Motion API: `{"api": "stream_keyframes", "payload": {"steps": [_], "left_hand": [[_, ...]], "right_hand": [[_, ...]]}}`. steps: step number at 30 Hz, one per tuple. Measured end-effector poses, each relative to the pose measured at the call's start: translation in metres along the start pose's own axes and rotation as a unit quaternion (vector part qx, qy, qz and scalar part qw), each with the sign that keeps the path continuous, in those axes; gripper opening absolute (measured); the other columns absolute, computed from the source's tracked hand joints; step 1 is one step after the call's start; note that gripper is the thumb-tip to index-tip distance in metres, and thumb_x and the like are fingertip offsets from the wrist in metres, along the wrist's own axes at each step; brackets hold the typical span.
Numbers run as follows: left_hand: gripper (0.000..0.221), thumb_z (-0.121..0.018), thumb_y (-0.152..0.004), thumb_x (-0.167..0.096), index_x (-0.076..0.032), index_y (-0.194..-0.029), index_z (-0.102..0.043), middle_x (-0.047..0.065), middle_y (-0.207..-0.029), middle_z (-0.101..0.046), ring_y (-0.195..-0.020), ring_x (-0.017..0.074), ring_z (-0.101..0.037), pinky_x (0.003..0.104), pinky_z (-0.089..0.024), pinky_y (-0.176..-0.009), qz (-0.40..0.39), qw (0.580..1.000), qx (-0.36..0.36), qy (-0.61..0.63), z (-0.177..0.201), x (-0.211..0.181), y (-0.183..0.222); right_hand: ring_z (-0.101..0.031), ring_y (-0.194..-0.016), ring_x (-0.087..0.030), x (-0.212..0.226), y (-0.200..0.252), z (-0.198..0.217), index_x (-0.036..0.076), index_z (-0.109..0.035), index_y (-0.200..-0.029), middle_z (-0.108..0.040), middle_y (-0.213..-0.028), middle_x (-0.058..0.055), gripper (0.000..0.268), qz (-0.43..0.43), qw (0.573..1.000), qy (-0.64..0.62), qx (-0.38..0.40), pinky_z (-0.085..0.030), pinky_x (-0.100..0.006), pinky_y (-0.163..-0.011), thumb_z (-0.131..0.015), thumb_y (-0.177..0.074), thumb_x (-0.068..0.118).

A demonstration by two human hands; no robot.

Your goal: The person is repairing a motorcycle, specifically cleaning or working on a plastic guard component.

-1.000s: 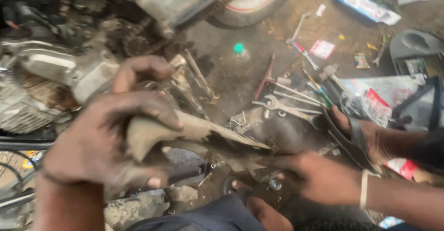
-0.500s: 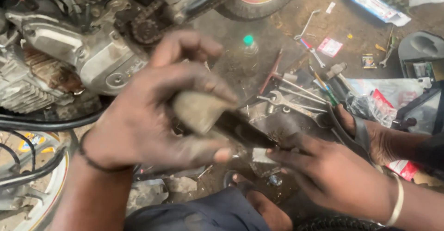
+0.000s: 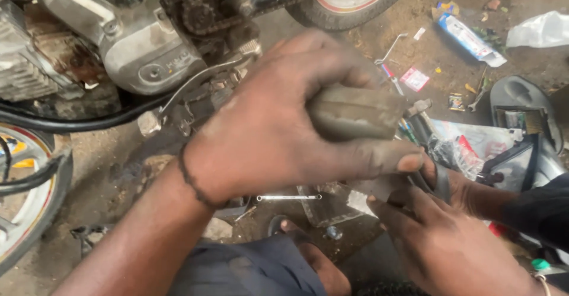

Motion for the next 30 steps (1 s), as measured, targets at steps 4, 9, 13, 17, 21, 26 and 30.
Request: {"api": "stream_keyframes", "payload": {"steps": [4,9,13,17,21,26,30], "left_hand": [[0.050,-0.081,-0.077,-0.059,-0.014,-0.098,-0.070,0.003,-0.096,-0.055,-0.086,0.0161,-0.060,0.034,-0.055,-0.070,0.065,0.997,0.038,-0.013,-0.009,-0.001,-0.008],[0.049,-0.079,-0.081,-0.059,-0.013,-0.090,-0.066,0.003,-0.090,-0.055,-0.082,0.0157,-0.058,0.034,-0.052,-0.070,0.052,0.998,0.000,-0.045,-0.015,-0.003,-0.013],[0.050,-0.074,-0.081,-0.063,-0.014,-0.082,-0.060,-0.001,-0.085,-0.060,-0.078,0.0107,-0.061,0.030,-0.055,-0.070,0.127,0.992,0.000,-0.006,-0.015,0.009,-0.013],[0.047,-0.079,-0.080,-0.058,-0.016,-0.083,-0.061,0.000,-0.086,-0.060,-0.080,0.0136,-0.060,0.034,-0.052,-0.074,0.069,0.995,-0.045,-0.062,-0.016,-0.002,-0.012],[0.046,-0.079,-0.079,-0.059,-0.017,-0.085,-0.062,0.002,-0.092,-0.058,-0.086,0.0163,-0.057,0.034,-0.052,-0.075,0.104,0.991,-0.039,-0.071,-0.018,0.002,-0.015],[0.049,-0.077,-0.082,-0.063,-0.017,-0.094,-0.066,0.002,-0.097,-0.060,-0.093,0.0170,-0.057,0.036,-0.052,-0.080,0.088,0.991,-0.075,-0.062,-0.009,0.016,-0.011],[0.051,-0.077,-0.082,-0.064,-0.015,-0.093,-0.067,0.003,-0.095,-0.059,-0.087,0.0175,-0.061,0.036,-0.054,-0.074,0.126,0.988,-0.082,-0.042,0.006,0.028,-0.007]], "right_hand": [[-0.074,-0.099,-0.031,-0.002,-0.006,0.009,0.025,-0.058,-0.146,-0.053,-0.144,-0.016,0.075,-0.081,0.990,0.031,0.109,-0.061,-0.043,-0.080,-0.070,-0.072,0.019],[-0.070,-0.101,-0.038,0.015,-0.019,0.035,0.013,-0.062,-0.131,-0.060,-0.121,-0.025,0.053,0.025,0.979,0.189,0.068,-0.059,-0.044,-0.081,-0.064,-0.078,0.017],[-0.070,-0.099,-0.034,0.030,-0.028,0.058,0.008,-0.068,-0.120,-0.065,-0.105,-0.018,0.050,0.093,0.989,0.106,-0.040,-0.058,-0.043,-0.080,-0.064,-0.071,0.015],[-0.069,-0.096,-0.032,0.028,-0.035,0.045,0.011,-0.070,-0.124,-0.066,-0.101,-0.011,0.046,0.072,0.996,0.043,-0.040,-0.056,-0.043,-0.084,-0.065,-0.078,0.014],[-0.067,-0.092,-0.032,0.038,-0.039,0.046,0.015,-0.072,-0.127,-0.067,-0.111,-0.009,0.048,0.055,0.993,-0.035,-0.098,-0.054,-0.042,-0.078,-0.067,-0.079,0.012],[-0.068,-0.093,-0.030,0.056,-0.039,0.059,0.014,-0.070,-0.120,-0.067,-0.105,-0.005,0.038,0.089,0.950,-0.064,-0.294,-0.041,-0.057,-0.089,-0.068,-0.082,0.015],[-0.072,-0.081,-0.018,0.018,-0.043,0.064,0.012,-0.073,-0.120,-0.074,-0.095,-0.004,0.029,-0.024,0.924,-0.320,-0.205,-0.049,-0.034,-0.079,-0.069,-0.092,0.016]]}}
Point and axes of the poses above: each hand's wrist, its own y-axis away from the middle knuckle, its own z-axis out of the back of the hand, x = y × z, the point moved 7 cm from there along -y, towards the middle knuckle
